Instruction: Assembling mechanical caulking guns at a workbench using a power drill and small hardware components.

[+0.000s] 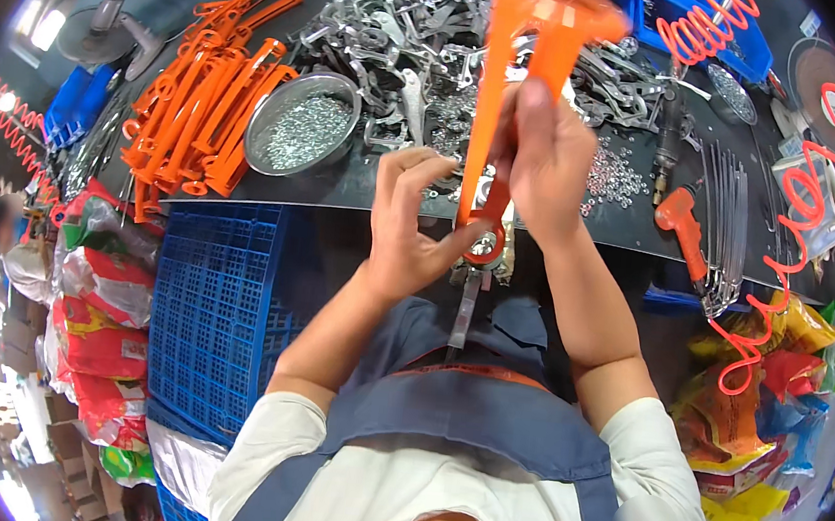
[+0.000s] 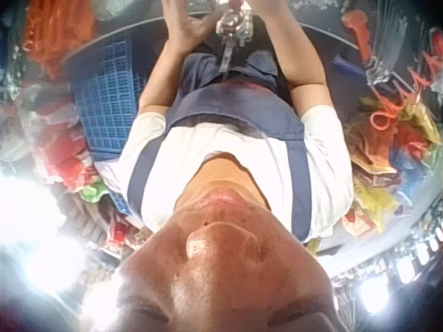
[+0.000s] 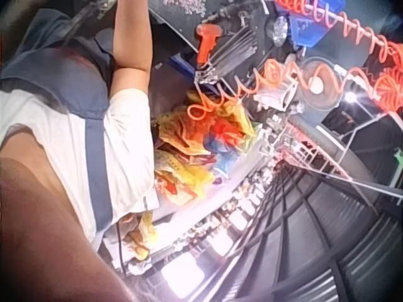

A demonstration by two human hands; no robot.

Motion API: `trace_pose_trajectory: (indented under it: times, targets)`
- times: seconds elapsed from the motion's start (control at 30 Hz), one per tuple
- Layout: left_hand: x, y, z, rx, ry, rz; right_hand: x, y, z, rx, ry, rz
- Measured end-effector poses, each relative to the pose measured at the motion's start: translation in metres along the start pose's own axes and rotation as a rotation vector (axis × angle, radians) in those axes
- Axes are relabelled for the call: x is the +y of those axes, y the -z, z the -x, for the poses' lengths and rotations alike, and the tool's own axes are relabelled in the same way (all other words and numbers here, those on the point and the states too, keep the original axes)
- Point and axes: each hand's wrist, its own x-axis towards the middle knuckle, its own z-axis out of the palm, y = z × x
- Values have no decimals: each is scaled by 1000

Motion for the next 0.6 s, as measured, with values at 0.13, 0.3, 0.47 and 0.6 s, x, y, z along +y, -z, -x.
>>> trace_pose_trajectory:
  times: [0.13,0.3,0.47,0.6]
  targets:
    - [-7,-12,62,-419,399,372,35,11,36,-112,-28,129]
    - [-14,-18,81,-526,462,344,42,13,36,-195,177,149]
    - [-6,-27,77,-427,480,273,43,28,33,-299,-28,42]
    - [0,-34,83,-365,492,203,51,57,53,-170,26,103]
